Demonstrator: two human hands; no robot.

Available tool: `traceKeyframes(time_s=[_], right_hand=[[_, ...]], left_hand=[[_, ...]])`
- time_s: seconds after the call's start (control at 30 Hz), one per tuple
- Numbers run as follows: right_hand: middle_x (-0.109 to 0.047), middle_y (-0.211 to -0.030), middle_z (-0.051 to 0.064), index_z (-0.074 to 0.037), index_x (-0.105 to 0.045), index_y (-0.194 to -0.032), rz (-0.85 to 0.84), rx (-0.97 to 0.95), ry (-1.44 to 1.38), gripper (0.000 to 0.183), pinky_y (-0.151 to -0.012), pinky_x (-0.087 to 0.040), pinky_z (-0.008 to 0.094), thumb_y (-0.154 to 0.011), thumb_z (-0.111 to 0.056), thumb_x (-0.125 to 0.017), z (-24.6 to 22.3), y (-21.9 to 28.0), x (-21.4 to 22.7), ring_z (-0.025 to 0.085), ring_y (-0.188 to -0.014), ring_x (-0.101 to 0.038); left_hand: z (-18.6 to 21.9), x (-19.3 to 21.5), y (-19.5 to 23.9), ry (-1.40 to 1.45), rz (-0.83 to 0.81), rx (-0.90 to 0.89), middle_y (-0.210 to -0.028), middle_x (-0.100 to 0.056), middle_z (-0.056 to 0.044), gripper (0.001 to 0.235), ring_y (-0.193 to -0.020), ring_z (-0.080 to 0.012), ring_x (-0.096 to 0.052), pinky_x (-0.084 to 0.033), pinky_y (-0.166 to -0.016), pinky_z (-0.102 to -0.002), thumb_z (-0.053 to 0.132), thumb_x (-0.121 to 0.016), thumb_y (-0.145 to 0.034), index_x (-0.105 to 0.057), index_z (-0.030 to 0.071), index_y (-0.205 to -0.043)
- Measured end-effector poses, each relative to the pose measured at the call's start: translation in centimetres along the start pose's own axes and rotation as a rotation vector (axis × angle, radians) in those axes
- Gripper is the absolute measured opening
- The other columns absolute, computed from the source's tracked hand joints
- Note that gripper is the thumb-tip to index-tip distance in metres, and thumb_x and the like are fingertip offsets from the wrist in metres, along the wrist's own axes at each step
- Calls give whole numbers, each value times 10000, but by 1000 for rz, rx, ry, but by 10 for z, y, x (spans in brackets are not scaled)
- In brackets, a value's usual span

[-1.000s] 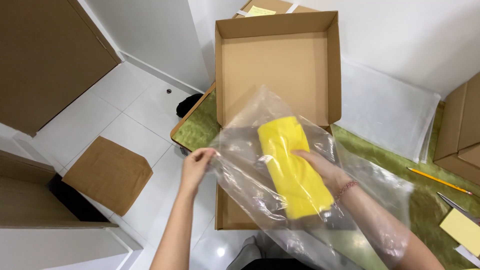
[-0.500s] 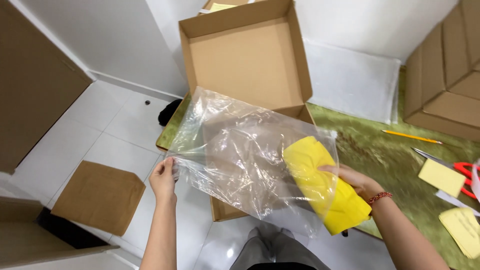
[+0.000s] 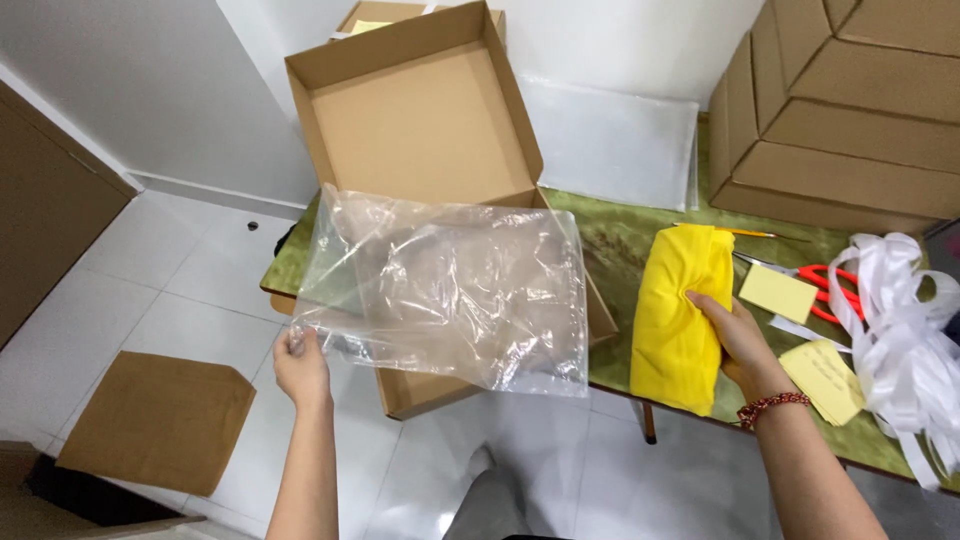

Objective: The person opens a cardboard box and removes a yellow shirt wrapped in plastic. They place the shirt on a hanger and hang it on a clothing rack. The person then folds the plastic wrap, places it back into the box, closes the box, and ties it with a white ribbon.

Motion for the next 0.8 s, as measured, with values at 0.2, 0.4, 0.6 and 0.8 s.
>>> traceKeyframes(time_s=[0.2,0.4,0.6,0.8], right_hand=[[-613,-1312,312,-16,-493,-1524,-16,-17,-105,784,-950,-526,665,-890,-296,-858,-18,120,-17,489,-1181,-647],[-598,-1421,280,-38,-469,-1525,-227,-53,-206,670,-1043,-508,607,-952,-211,-770,1,194,-31,435,-1288,-620],[-235,-1694,351,-50,-241,-1680,-513,-66,-360,853,-1228,-241,663,-1075,-646,-325,-12,258,-18,522,-1583,-202],[-277,-1680,339,-27,-174,-1682,-403,-60,-286,851,-1196,-285,697,-1041,-371,-615,17,250,18,503,-1562,-303]], left_hand=[[180,42,196,-161,-85,-530,-1511,-369,-303,672,-1411,-581,-354,-315,-1121,-751,42,-794,-931,-492,-14,-1529],[240,-11,413,168,-1084,-508,-1585,-480,-215,777,-1482,-466,-453,-402,-1200,-593,434,-792,-931,-504,91,-1567],[257,-12,491,-51,-1151,-518,-1669,-252,-347,1154,-1518,-553,-315,-320,-1227,-658,405,-811,-835,-148,-4,-1687],[212,-44,487,83,-1054,-282,-1387,-720,-165,518,-1308,-403,-651,-540,-1086,-505,193,-659,-940,-662,151,-1457]])
Point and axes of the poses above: each hand's wrist, its own y-axis away from the middle knuckle, its own x-axis out of the back of the hand, z = x × y, the point moved 6 cm from there along -y, towards the middle knuckle
